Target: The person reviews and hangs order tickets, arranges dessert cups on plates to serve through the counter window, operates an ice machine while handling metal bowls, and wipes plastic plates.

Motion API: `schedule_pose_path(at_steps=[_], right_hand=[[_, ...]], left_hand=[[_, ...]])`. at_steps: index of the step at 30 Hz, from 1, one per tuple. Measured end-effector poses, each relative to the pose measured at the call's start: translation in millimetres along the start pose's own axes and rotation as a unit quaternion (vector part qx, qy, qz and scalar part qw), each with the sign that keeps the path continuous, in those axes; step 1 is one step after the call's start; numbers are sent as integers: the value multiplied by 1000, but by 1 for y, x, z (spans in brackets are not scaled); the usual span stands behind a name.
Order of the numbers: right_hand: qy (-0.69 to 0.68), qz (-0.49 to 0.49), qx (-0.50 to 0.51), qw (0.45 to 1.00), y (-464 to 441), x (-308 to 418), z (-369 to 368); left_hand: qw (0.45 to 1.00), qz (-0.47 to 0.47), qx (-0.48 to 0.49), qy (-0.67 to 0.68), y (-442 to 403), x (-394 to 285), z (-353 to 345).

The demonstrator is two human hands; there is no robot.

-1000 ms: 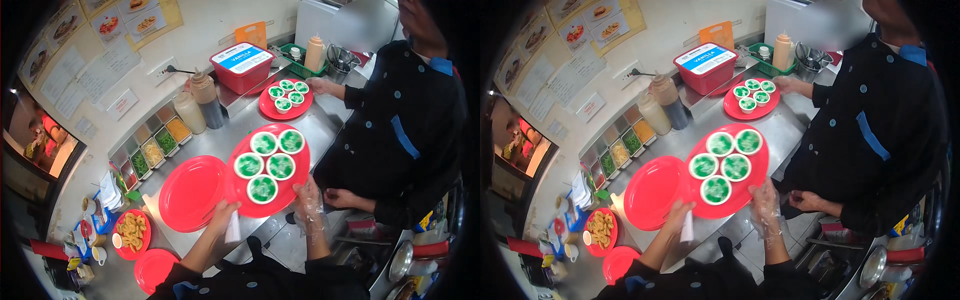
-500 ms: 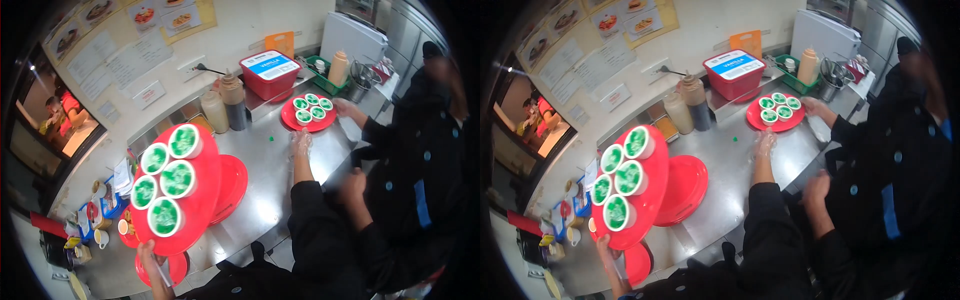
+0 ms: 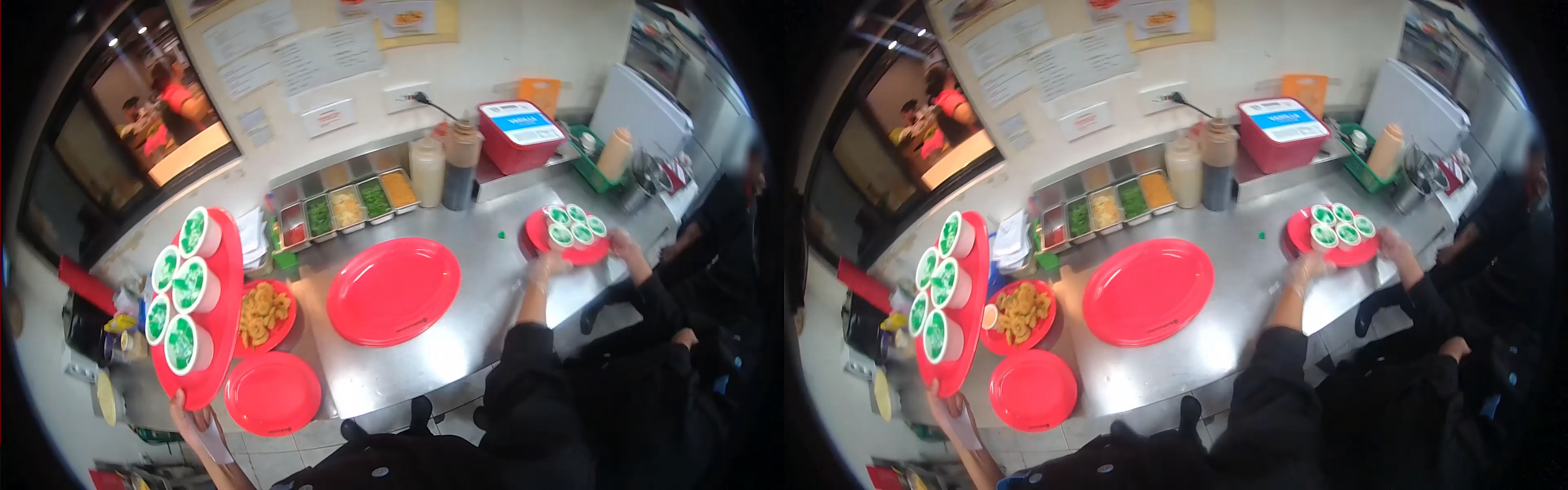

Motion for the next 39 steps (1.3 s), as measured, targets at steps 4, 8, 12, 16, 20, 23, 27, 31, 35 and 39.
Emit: schedule_pose_path(at_steps=[4,8,12,16,20,23,27,31,35,39], right_hand=[[29,44,98,994,11,9,69],[72,92,187,975,32,52,123],[29,62,295,953,102,134,137],[104,43,356,928,232,232,133],[69,-55,460,884,368,292,99],[150,24,521,840,415,288,54],[92,-48,603,791,550,290,-29],[-19,-170,670,722,662,246,-145],[81,-29,688,721,743,218,-254],[-30,-101,673,732,796,135,-396]], left_hand=[[1000,-15,20,-4,-22,-31,47],[1000,-19,8,-9,-40,-61,84],[999,-13,26,-41,-57,-109,135],[995,-7,48,-86,-77,-160,184],[994,22,66,-86,-106,-204,212],[994,35,74,-74,-135,-217,222],[995,47,64,-53,-188,-211,218],[993,61,97,18,-241,-197,205],[996,57,58,-31,-286,-195,204],[993,78,74,-38,-329,-192,222]])
Point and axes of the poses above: each hand's wrist, its own y-axis away from the middle knuckle, its own z-axis out of the back of the hand, x = y × z, the point moved 7 cm from there along -y, towards the middle knuckle, and after that the axes turned 13 degrees about y, right-handed, at the moved point
